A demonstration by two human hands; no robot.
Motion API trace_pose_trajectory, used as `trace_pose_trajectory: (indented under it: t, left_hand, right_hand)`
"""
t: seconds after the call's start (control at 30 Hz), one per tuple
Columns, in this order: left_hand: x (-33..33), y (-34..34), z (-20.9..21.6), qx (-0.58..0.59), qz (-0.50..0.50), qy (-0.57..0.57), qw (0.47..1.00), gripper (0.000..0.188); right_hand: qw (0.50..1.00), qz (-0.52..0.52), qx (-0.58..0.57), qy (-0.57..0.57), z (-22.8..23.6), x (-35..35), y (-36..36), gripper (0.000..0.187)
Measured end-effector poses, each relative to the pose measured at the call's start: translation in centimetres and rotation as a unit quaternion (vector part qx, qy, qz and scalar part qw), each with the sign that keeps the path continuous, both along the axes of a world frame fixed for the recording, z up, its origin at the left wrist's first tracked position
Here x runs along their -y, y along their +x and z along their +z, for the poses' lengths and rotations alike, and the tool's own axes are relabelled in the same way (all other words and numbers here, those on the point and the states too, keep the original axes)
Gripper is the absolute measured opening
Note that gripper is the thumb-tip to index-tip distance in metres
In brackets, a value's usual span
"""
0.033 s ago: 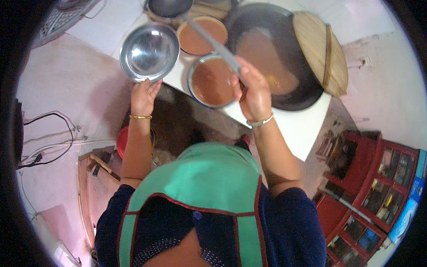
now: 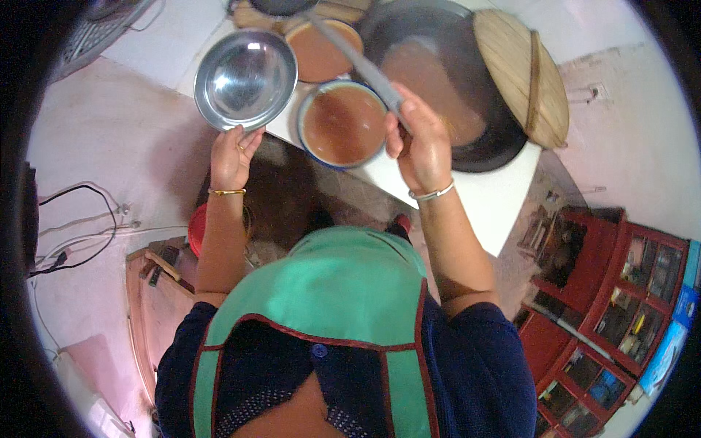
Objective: The person uses a ladle to transfer soup from a large pot into three bowls, wipes the counter with a cloth, and then carries one of the bowls outside into a courtyard.
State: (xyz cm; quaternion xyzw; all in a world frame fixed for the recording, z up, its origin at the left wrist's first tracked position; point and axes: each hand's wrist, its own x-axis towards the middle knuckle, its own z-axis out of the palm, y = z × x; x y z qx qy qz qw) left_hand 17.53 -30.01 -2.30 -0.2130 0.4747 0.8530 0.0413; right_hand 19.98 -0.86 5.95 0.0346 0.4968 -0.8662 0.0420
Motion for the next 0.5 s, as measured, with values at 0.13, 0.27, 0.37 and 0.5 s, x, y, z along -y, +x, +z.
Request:
trace_pose_trajectory:
  t: [0.13,0.27,0.37,0.5]
  left_hand:
    - [-9.1,5.1,1.4,-0.016,-0.1,0.03,0.994,0.023]
    - [-19.5,10.5,1.3,0.022,-0.159,0.031,0.987,0.025]
    - [-24.8,14.7,-1.1,0.119,-0.154,0.009,0.981,0.027]
    - [-27.6,18.4,-3.5,0.157,-0.196,-0.006,0.968,0.028]
  right_hand:
    - [0.997,-0.064,-0.003,0.044,0.7,-9.7,3.3,0.041]
    - [0.992,-0.092,0.026,0.088,0.0,-18.8,5.7,0.038]
    - [0.992,-0.079,0.048,0.083,-2.0,-24.3,7.4,0.037]
    - [0.988,-0.077,0.097,0.091,-4.4,-28.7,9.9,0.036]
